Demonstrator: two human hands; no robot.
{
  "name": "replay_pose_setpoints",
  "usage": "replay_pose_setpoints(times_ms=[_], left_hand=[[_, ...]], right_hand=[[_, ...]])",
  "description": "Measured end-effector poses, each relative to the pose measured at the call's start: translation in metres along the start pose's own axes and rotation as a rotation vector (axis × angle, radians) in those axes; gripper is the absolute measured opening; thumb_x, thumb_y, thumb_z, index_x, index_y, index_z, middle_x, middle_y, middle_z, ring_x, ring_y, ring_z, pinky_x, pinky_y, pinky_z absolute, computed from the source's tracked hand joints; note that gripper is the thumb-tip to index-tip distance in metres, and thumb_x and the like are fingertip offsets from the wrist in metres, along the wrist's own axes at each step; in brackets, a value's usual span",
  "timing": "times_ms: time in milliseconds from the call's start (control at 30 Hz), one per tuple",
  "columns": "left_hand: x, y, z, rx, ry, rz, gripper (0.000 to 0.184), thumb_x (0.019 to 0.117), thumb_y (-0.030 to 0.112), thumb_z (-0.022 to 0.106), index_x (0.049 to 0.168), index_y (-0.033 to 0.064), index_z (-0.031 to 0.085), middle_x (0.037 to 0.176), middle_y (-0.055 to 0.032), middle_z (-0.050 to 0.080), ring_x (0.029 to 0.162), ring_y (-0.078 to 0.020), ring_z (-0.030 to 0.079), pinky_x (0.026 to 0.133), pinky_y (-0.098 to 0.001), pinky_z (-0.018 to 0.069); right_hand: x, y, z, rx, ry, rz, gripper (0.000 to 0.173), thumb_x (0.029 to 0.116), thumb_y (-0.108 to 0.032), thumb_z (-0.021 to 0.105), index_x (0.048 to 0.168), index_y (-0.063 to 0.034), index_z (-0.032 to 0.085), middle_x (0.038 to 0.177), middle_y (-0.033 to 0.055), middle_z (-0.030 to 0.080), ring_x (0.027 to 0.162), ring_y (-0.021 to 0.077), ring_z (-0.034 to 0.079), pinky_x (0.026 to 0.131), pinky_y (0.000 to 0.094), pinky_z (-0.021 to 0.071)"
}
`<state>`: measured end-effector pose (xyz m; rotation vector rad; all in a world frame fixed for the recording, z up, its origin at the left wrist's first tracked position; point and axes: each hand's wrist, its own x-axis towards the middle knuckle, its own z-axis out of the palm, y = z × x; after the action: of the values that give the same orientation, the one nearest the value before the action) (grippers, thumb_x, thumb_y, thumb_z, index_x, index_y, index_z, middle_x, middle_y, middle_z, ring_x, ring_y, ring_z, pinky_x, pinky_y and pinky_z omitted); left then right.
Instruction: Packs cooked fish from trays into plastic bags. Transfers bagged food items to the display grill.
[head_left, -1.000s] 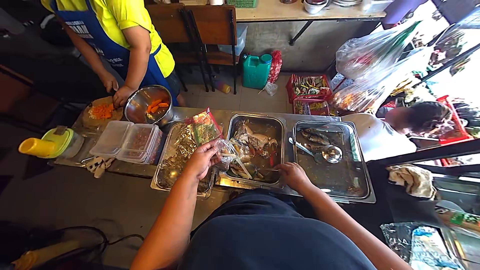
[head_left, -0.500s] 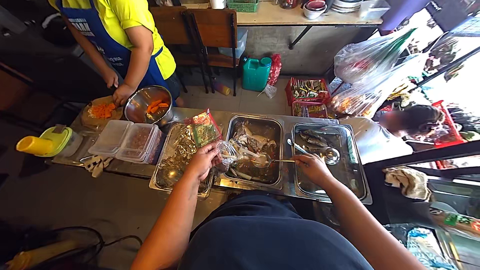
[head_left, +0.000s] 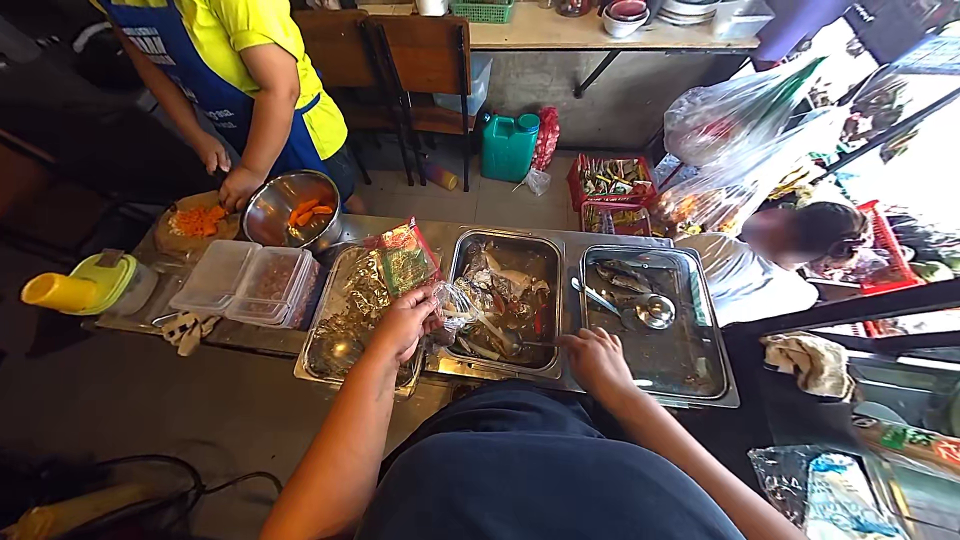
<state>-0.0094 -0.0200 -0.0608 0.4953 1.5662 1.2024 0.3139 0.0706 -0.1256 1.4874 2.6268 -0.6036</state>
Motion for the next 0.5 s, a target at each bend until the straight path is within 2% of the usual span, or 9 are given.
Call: replay_pose_setpoints(times_ms=[233, 333, 433, 500], left_hand=[[0.0, 0.001, 0.002, -0.008, -0.001, -0.008, 0.03, 0.1071, 0.006, 0.049, 0.136, -0.0004, 0.054, 0.11, -0.0117, 0.063, 0.085, -0.0149, 0.066, 0.079, -0.03, 0.0579], [0.001, 0.0, 0.002, 0.0, -0.007, -0.002, 0.03, 0.1072, 0.006, 0.048, 0.135, -0.0011, 0.054, 0.104, -0.011, 0.063, 0.082, -0.0149, 0.066, 0.078, -0.0303, 0.0578], [0.001, 0.001, 0.0, 0.002, -0.013, -0.006, 0.032, 0.1074, 0.007, 0.048, 0.138, -0.0001, 0.054, 0.108, -0.0117, 0.064, 0.084, -0.0149, 0.066, 0.078, -0.0303, 0.0577], [0.001, 0.0, 0.0, 0.001, -0.014, -0.004, 0.03, 0.1072, 0.006, 0.049, 0.136, -0.0012, 0.054, 0.103, -0.0108, 0.063, 0.081, -0.0143, 0.066, 0.077, -0.0298, 0.058]], right_hand=[[0.025, -0.021, 0.027, 0.142, -0.089, -0.018, 0.033, 0.1056, -0.019, 0.047, 0.125, -0.0169, 0.074, 0.117, 0.0119, 0.07, 0.119, 0.0324, 0.061, 0.109, 0.0513, 0.0429], [0.03, -0.012, 0.027, 0.195, -0.086, -0.014, 0.032, 0.1051, -0.018, 0.049, 0.123, -0.0161, 0.075, 0.116, 0.0122, 0.071, 0.118, 0.0318, 0.062, 0.108, 0.0498, 0.0435], [0.03, 0.007, 0.021, 0.243, -0.073, -0.006, 0.031, 0.1051, -0.018, 0.049, 0.122, -0.0167, 0.075, 0.12, 0.012, 0.072, 0.12, 0.032, 0.062, 0.109, 0.0504, 0.0434], [0.029, 0.022, 0.016, 0.326, -0.08, -0.007, 0.031, 0.1055, -0.017, 0.05, 0.122, -0.0148, 0.075, 0.121, 0.0131, 0.071, 0.122, 0.0324, 0.062, 0.111, 0.0509, 0.0418]])
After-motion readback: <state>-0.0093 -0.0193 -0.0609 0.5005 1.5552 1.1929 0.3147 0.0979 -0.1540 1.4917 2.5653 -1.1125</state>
